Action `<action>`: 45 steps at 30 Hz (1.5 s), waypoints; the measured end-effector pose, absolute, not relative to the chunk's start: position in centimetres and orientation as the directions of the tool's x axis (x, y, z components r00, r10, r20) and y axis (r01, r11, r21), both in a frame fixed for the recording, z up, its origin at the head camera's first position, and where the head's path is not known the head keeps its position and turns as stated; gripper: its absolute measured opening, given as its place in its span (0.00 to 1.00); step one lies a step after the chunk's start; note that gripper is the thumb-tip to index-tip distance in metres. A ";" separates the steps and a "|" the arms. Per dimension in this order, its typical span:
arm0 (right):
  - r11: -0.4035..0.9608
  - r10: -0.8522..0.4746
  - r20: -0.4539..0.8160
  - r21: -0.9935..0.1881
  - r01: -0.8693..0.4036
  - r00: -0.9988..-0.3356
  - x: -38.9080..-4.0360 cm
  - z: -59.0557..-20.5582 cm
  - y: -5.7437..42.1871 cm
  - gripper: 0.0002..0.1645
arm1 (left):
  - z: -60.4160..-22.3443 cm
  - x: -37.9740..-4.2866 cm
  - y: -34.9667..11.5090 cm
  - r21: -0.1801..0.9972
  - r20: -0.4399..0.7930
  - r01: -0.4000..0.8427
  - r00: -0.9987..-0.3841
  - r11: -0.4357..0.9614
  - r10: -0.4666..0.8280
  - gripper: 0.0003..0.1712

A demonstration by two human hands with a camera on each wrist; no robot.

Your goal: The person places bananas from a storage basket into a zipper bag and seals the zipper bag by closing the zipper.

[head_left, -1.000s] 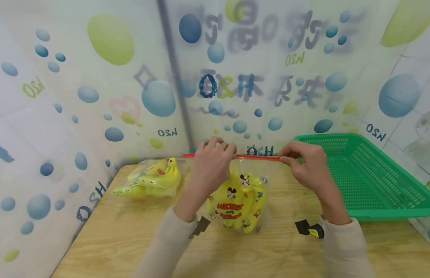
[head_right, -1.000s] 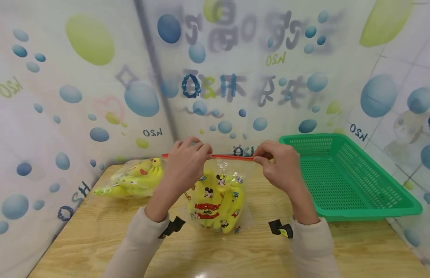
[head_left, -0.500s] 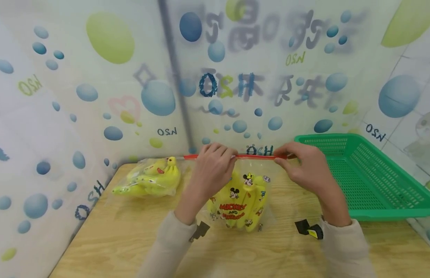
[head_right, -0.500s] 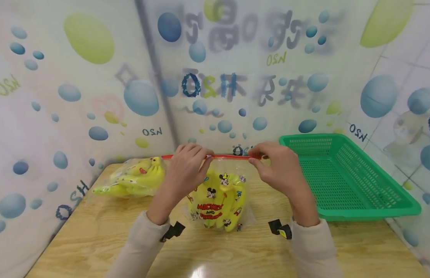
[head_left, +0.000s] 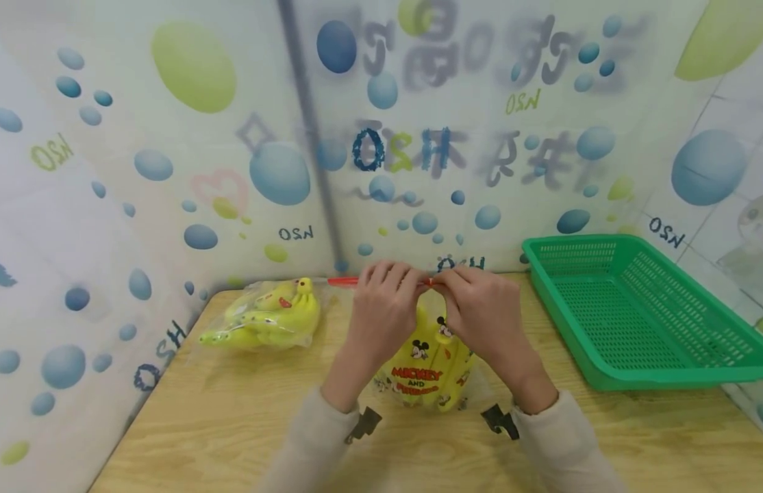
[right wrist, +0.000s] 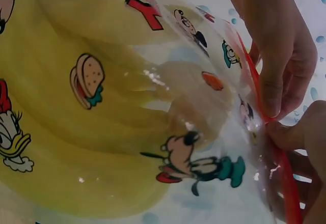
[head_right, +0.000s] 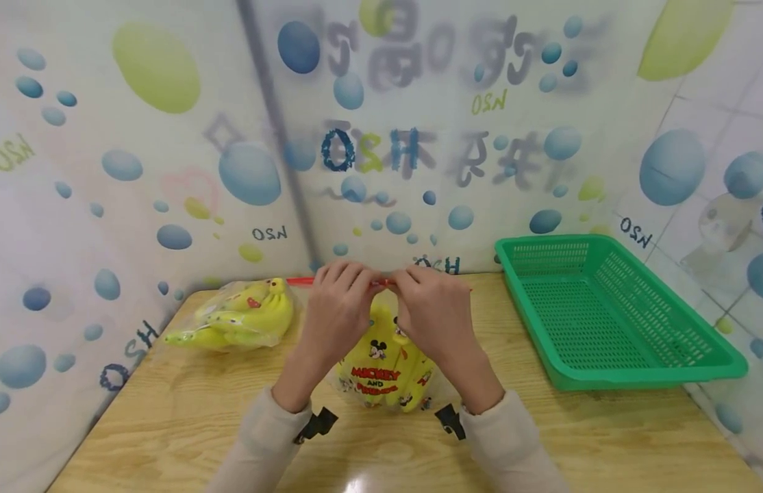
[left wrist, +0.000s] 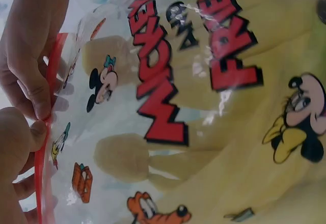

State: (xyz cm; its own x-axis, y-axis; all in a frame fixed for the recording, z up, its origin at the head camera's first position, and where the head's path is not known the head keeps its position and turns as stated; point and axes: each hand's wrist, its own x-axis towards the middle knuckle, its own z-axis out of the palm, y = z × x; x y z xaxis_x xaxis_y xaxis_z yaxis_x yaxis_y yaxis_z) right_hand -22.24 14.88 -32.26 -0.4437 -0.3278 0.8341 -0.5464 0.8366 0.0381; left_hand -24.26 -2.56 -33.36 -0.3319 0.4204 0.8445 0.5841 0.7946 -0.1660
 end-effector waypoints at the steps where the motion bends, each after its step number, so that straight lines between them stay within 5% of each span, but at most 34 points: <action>1: 0.837 -0.323 0.839 0.037 -0.546 -0.437 -22.3 -32.3 14.9 0.06 | -33.4 -24.2 -2.5 -0.162 0.847 0.582 -0.332 0.797 0.415 0.07; 45: 0.812 -0.306 0.837 -0.019 -0.583 -0.454 -23.1 -32.2 17.6 0.04 | -33.2 -25.6 -8.5 -0.022 0.872 0.604 -0.379 0.797 0.311 0.05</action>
